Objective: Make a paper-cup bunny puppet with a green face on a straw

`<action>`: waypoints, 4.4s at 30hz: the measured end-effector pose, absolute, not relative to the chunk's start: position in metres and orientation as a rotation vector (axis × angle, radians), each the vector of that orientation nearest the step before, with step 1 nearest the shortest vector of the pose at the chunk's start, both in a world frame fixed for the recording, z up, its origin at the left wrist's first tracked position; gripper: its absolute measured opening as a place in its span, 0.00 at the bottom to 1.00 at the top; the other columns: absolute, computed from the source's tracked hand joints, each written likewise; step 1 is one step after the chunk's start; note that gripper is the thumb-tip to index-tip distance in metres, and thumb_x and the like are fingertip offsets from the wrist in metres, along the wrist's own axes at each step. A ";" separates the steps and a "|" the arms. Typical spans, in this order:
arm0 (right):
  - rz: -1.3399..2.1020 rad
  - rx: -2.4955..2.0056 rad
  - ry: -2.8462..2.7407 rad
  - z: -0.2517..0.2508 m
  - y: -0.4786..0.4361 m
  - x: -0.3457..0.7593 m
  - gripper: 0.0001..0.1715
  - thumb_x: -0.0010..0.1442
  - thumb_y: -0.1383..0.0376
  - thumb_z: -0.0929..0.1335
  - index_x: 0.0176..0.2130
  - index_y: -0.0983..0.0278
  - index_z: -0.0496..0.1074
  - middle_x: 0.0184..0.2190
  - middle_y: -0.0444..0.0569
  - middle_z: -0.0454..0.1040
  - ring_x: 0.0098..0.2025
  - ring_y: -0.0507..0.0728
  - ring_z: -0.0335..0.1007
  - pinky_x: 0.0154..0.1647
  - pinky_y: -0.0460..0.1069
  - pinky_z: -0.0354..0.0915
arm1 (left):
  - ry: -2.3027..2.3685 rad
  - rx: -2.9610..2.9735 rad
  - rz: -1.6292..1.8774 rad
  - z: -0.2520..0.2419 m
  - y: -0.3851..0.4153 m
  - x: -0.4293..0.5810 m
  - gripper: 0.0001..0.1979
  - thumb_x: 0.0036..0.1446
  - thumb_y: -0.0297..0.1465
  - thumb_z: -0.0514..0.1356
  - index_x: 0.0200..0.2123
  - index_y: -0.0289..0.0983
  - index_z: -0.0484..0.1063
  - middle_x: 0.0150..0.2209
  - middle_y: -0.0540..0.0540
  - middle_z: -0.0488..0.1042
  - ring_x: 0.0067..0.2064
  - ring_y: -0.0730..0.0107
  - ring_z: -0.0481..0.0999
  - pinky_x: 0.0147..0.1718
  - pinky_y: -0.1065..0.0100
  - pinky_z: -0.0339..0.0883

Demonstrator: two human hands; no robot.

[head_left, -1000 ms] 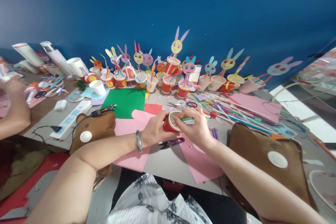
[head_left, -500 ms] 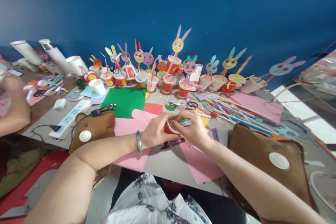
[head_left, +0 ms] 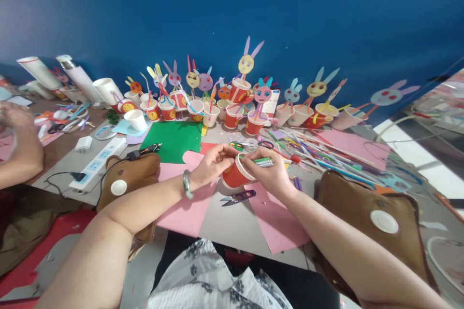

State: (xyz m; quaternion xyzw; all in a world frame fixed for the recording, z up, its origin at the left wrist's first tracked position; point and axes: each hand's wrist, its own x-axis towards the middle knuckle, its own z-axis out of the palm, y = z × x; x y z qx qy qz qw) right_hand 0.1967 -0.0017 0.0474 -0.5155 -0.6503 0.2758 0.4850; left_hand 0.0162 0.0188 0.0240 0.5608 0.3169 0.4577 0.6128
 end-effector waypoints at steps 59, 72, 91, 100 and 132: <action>1.398 -1.056 -1.219 0.045 -0.008 0.194 0.17 0.52 0.53 0.77 0.31 0.63 0.76 0.28 0.44 0.77 0.28 0.52 0.70 0.31 0.47 0.64 | 0.655 1.912 0.999 0.026 0.007 0.012 0.30 0.59 0.42 0.66 0.62 0.39 0.67 0.57 0.38 0.74 0.57 0.54 0.74 0.57 0.57 0.66; 1.327 -1.186 -1.186 0.046 -0.008 0.189 0.19 0.49 0.52 0.77 0.30 0.63 0.74 0.23 0.42 0.73 0.25 0.51 0.66 0.27 0.47 0.62 | 0.668 1.881 0.876 0.020 0.018 0.012 0.37 0.56 0.44 0.67 0.66 0.41 0.62 0.65 0.38 0.67 0.65 0.49 0.67 0.64 0.51 0.59; 1.160 -1.214 -1.456 0.051 -0.012 0.193 0.08 0.50 0.60 0.74 0.30 0.62 0.79 0.31 0.46 0.79 0.32 0.56 0.72 0.35 0.49 0.67 | 0.651 1.875 0.898 0.019 0.016 0.015 0.42 0.43 0.42 0.75 0.60 0.40 0.64 0.56 0.39 0.73 0.57 0.50 0.73 0.56 0.53 0.66; 1.243 -1.213 -1.469 0.045 -0.012 0.196 0.11 0.52 0.56 0.74 0.31 0.62 0.77 0.28 0.44 0.75 0.31 0.55 0.68 0.35 0.49 0.64 | 0.631 1.940 0.811 0.029 0.013 0.013 0.38 0.47 0.42 0.73 0.59 0.40 0.64 0.56 0.40 0.72 0.56 0.51 0.73 0.54 0.55 0.66; 1.355 -1.092 -1.670 0.070 -0.009 0.207 0.14 0.52 0.56 0.75 0.31 0.66 0.77 0.26 0.45 0.74 0.25 0.50 0.64 0.26 0.45 0.60 | 0.551 1.786 0.777 0.032 0.010 0.013 0.35 0.56 0.53 0.63 0.58 0.37 0.62 0.51 0.38 0.72 0.55 0.51 0.72 0.54 0.54 0.66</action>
